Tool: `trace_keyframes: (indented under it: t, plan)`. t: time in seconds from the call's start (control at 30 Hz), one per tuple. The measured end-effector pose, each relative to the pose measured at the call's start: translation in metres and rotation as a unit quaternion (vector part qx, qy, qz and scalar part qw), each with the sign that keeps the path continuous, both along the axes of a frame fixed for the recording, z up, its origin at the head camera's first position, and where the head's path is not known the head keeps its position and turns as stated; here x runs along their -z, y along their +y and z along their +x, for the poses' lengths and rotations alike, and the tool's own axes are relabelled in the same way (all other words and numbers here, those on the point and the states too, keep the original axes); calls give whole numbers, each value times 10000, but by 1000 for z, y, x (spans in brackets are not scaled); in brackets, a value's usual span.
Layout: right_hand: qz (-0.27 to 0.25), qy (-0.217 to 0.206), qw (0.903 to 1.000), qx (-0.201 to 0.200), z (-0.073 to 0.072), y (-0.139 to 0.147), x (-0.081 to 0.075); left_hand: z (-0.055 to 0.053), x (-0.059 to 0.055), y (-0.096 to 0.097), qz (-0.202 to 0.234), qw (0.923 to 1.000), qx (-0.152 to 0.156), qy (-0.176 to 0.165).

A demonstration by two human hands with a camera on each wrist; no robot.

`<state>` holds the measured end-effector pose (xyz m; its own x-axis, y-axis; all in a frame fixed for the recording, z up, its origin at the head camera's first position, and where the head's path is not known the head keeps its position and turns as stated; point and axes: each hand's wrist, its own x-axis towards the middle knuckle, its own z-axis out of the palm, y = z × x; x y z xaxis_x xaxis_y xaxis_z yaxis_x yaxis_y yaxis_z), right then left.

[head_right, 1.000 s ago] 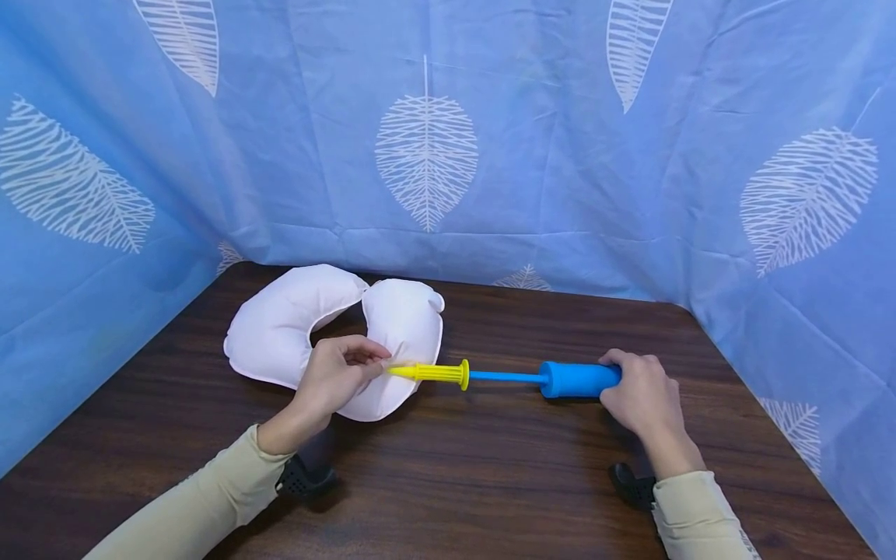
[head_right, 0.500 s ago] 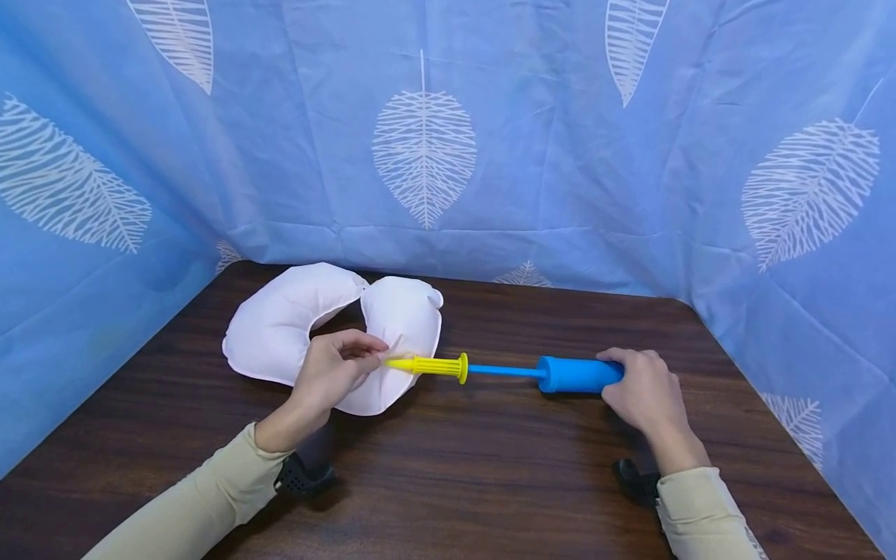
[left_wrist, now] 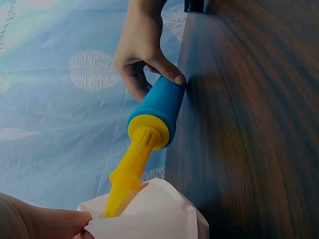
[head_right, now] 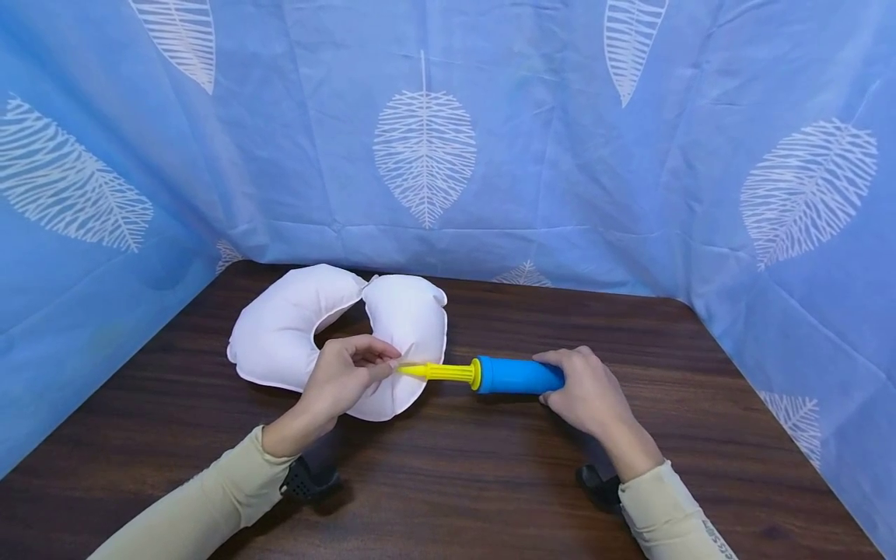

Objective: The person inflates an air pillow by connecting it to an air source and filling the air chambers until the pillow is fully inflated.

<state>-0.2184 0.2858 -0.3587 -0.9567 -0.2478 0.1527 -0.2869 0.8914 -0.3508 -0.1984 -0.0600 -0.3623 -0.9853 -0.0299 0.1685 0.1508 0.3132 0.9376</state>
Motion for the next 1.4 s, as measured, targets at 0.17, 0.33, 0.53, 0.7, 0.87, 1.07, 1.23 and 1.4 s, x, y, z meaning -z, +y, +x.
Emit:
trace_keyframes:
  t: [0.17,0.33,0.53,0.7,0.87,1.07,1.23,1.4]
  plan:
    - [42,1,9999,132,0,4,1,-1,0,1,-29,10000,7,-50]
    - [209,60,9994,272,-2,9,0,-1,0,0,52,10000,-62,-10]
    - [375,-57,9966,729,-6,35,1,-1,0,1,12,9999,-125,32]
    - [280,-57,9937,1083,-10,66,2,-2,1,1,55,9999,-96,-31]
    - [207,-57,9914,1289,-12,84,3,-1,1,2,80,9999,-77,-32]
    - [176,-89,9935,1123,-15,84,3,-2,2,2,104,9997,-181,-92]
    - [-30,-93,9966,821,-13,63,4,-4,5,1,195,9996,-218,-52]
    - [-100,45,9995,305,-9,28,5,-4,5,1,178,9997,-150,78]
